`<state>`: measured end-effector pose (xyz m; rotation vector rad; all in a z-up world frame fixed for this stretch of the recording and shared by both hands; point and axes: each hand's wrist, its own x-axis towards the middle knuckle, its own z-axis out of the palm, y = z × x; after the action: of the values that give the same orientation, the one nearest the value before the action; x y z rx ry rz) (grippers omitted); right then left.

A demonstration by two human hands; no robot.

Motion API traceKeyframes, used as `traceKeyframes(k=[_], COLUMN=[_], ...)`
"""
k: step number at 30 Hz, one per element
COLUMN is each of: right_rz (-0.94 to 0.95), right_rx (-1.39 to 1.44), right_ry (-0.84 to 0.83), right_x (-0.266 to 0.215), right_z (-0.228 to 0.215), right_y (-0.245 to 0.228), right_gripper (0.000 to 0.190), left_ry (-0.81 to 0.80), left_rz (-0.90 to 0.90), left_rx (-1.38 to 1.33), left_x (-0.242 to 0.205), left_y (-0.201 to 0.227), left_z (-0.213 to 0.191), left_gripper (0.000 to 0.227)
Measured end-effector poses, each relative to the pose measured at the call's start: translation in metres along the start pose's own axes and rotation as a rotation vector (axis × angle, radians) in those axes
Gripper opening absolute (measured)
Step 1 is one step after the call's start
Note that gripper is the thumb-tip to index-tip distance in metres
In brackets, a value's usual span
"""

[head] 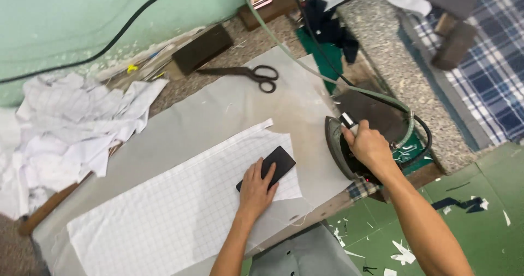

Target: The person irons a piece of checkered fabric on a work table using a steam iron and a black pressing block. They then use scissors to trim the edges of the fabric, fold it, and iron it again. The process is repeated several times.

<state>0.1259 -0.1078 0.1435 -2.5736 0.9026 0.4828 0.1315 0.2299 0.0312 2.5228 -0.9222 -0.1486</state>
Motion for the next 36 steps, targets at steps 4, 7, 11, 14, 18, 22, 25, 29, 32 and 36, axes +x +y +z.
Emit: traceKeyframes(k=[4, 7, 11, 14, 18, 22, 25, 29, 32, 36], right_rz=[0.104, 0.186, 0.011, -0.089, -0.350, -0.290, -0.459, -0.888, -1.116, -1.119], right_rx=[0.122, 0.225, 0.254, 0.111, -0.438, -0.437, -0.389, -0.063, 0.020, -0.249], right_ry=[0.106, 0.076, 0.152, 0.166, 0.706, 0.672, 0.745, 0.686, 0.624, 0.697], right_x=[0.075, 0.136, 0.137, 0.085, 0.054, 0.057, 0.061, 0.103, 0.150, 0.229], right_z=[-0.016, 0.003, 0.010, 0.021, 0.060, 0.068, 0.052, 0.064, 0.091, 0.156], right_y=[0.047, 0.076, 0.085, 0.087, 0.109, 0.092, 0.049, -0.033, -0.102, -0.175], right_gripper=[0.067, 0.063, 0.064, 0.073, 0.060, 0.063, 0.045, 0.032, 0.035, 0.041], left_ry=[0.041, 0.135, 0.232, 0.227, 0.237, 0.186, 0.222, 0.050, 0.004, -0.005], left_rz=[0.111, 0.208, 0.216, 0.185, 0.171, 0.139, 0.185, 0.191, 0.103, -0.115], left_rx=[0.075, 0.133, 0.208, 0.257, 0.311, 0.289, 0.197, 0.122, 0.095, 0.165], left_x=[0.048, 0.078, 0.097, 0.098, 0.107, 0.115, 0.113, 0.090, 0.054, -0.032], left_y=[0.019, 0.030, 0.035, 0.032, 0.036, 0.034, 0.027, 0.007, -0.016, -0.055], left_z=[0.023, 0.029, 0.037, 0.043, 0.043, 0.048, 0.044, 0.022, -0.005, -0.028], left_gripper=[0.057, 0.057, 0.055, 0.057, 0.059, 0.062, 0.059, 0.059, 0.059, 0.061])
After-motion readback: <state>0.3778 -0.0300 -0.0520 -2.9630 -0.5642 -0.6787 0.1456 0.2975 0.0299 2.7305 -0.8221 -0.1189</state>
